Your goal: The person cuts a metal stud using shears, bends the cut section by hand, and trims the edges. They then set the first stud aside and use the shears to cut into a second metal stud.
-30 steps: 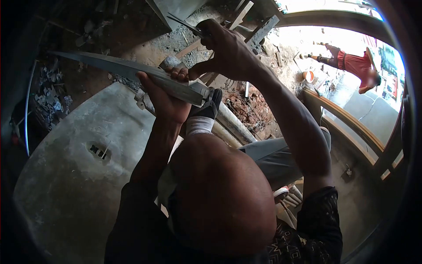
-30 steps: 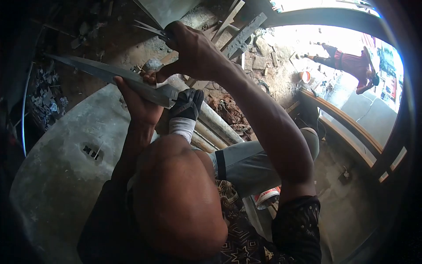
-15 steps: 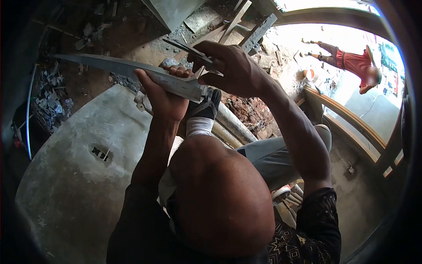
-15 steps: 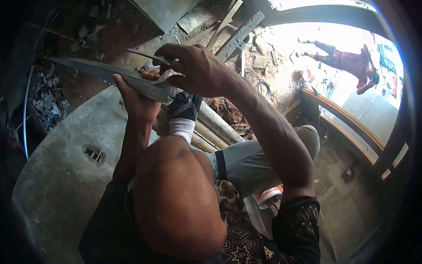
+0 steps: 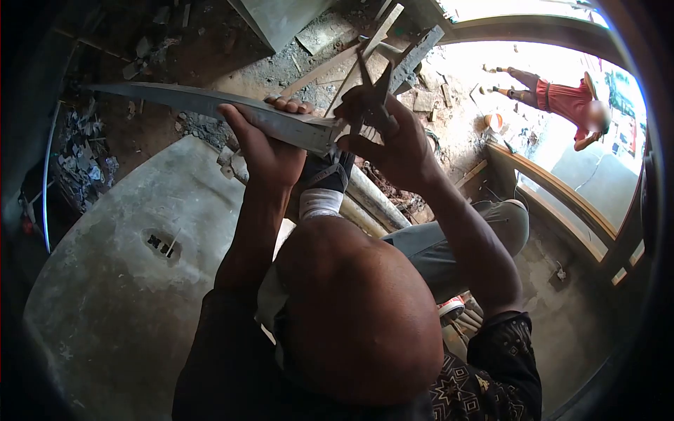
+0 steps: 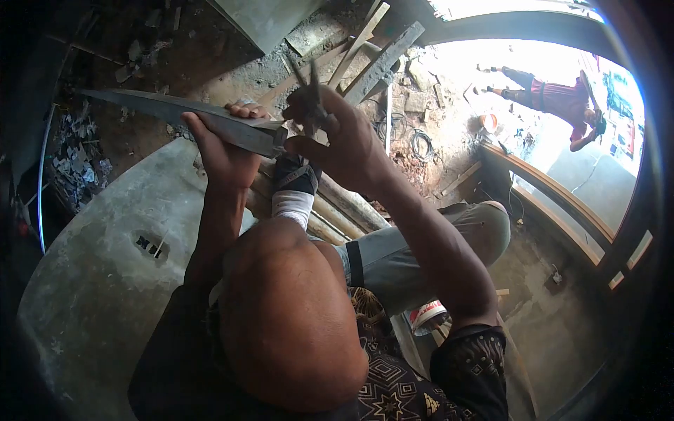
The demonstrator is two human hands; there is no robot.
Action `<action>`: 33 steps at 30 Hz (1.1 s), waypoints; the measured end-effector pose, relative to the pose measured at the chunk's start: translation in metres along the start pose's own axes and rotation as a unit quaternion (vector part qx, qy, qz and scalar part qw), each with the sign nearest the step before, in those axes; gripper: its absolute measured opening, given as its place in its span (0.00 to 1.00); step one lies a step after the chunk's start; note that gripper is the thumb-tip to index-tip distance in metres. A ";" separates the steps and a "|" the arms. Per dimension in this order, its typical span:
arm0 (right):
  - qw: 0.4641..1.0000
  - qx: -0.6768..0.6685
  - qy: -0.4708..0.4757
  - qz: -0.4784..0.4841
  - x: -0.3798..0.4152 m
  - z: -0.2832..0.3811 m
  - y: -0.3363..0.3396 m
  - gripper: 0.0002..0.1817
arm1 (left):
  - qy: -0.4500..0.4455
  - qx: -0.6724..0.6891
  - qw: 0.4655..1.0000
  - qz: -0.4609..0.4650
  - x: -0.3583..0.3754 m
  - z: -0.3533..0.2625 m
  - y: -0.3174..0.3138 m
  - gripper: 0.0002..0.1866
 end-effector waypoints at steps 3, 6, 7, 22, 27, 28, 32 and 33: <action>0.992 0.002 -0.104 -0.075 0.004 -0.005 -0.006 0.27 | 0.003 -0.003 1.000 0.003 -0.001 -0.003 -0.010 0.44; 0.980 -0.099 -0.138 -0.105 0.010 -0.028 -0.014 0.29 | 0.002 -0.020 1.000 -0.005 -0.001 -0.003 -0.009 0.44; 0.982 -0.082 -0.146 -0.085 0.010 -0.033 -0.015 0.29 | 0.004 -0.024 1.000 0.001 0.000 -0.002 -0.008 0.44; 0.971 -0.120 -0.179 -0.105 -0.001 -0.066 -0.035 0.34 | -0.028 -0.056 0.998 -0.032 0.004 0.000 -0.006 0.42; 0.962 -0.151 -0.191 -0.126 -0.004 -0.068 -0.039 0.38 | -0.025 -0.050 0.998 -0.014 0.002 -0.002 -0.002 0.42; 0.953 -0.197 -0.190 -0.130 -0.007 -0.067 -0.040 0.39 | -0.027 -0.048 0.998 0.012 0.003 -0.003 -0.003 0.42; 0.947 -0.228 -0.186 -0.129 -0.006 -0.070 -0.034 0.40 | -0.029 -0.027 0.998 0.049 0.006 -0.007 -0.009 0.42; 0.946 -0.225 -0.200 -0.120 -0.005 -0.065 -0.028 0.39 | -0.025 -0.043 0.998 0.025 0.004 -0.006 -0.010 0.43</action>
Point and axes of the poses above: each hand's wrist, its own x-axis away from the middle knuckle, its own y-axis out of the back of the hand, z = x × y, the point moved 1 cm from there along -x, towards the middle knuckle, and after that the axes turned 15 degrees about y, right-handed, at the moved point
